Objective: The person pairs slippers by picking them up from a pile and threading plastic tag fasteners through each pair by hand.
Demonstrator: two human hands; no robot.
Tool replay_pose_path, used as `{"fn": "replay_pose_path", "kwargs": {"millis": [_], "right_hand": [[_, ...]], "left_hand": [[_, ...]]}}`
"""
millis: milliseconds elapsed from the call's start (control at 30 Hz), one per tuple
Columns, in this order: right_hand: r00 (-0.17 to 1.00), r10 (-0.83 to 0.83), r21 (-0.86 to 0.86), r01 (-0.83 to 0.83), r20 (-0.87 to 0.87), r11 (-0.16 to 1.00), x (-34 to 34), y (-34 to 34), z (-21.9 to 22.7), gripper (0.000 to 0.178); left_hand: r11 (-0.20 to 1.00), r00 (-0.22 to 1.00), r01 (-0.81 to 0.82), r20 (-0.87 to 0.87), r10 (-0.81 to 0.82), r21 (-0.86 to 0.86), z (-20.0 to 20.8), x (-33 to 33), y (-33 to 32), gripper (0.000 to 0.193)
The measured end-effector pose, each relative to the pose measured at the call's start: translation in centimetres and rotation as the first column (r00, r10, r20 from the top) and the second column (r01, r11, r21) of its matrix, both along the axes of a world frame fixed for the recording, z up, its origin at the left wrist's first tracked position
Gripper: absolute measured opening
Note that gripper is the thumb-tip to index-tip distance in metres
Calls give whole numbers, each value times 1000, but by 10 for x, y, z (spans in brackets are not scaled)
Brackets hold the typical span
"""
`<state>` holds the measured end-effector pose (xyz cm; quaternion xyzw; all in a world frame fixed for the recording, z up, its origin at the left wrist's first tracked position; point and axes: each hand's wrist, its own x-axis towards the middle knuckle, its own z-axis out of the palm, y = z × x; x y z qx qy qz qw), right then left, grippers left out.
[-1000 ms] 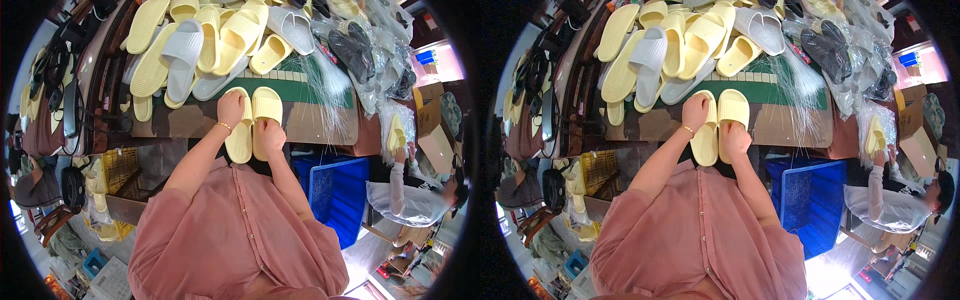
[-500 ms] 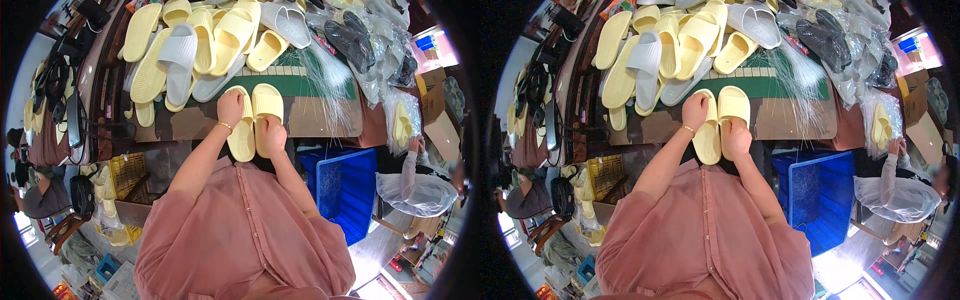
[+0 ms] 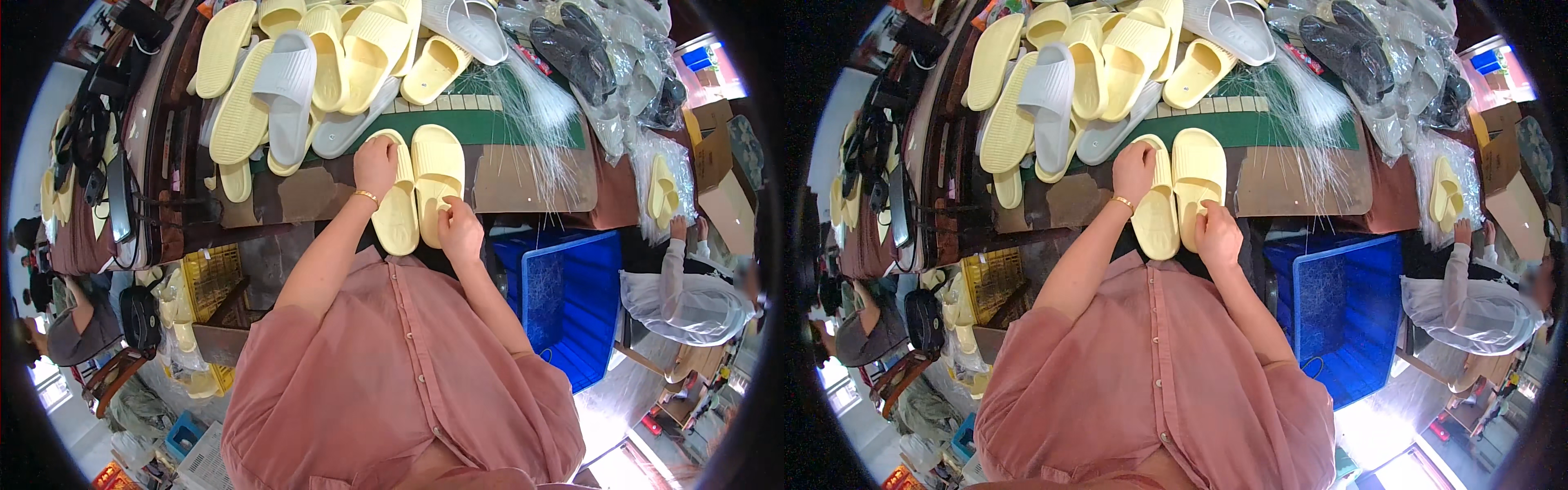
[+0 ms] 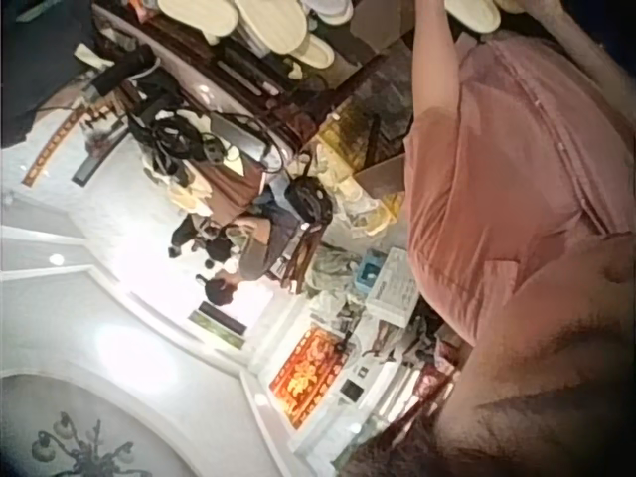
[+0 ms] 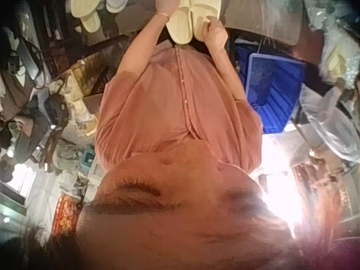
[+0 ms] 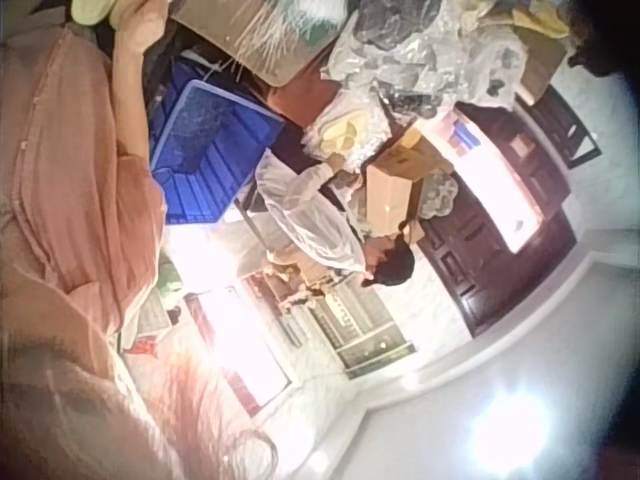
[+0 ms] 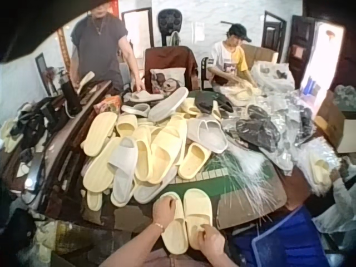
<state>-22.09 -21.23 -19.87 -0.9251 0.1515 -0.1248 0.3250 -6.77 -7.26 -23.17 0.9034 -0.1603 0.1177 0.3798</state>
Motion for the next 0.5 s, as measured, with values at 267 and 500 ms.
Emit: {"fn": "replay_pose_path", "kwargs": {"millis": [267,500], "right_hand": [[946,322,-136,-324,-38,936,2,12,-5,13],[928,370,-226,-369,-42,901,9,9,-15,6]], "left_hand": [[1000,999,-13,-43,14,3,4,1,0,13],[1000,997,0,-73,0,-11,2,1,1,12]]}}
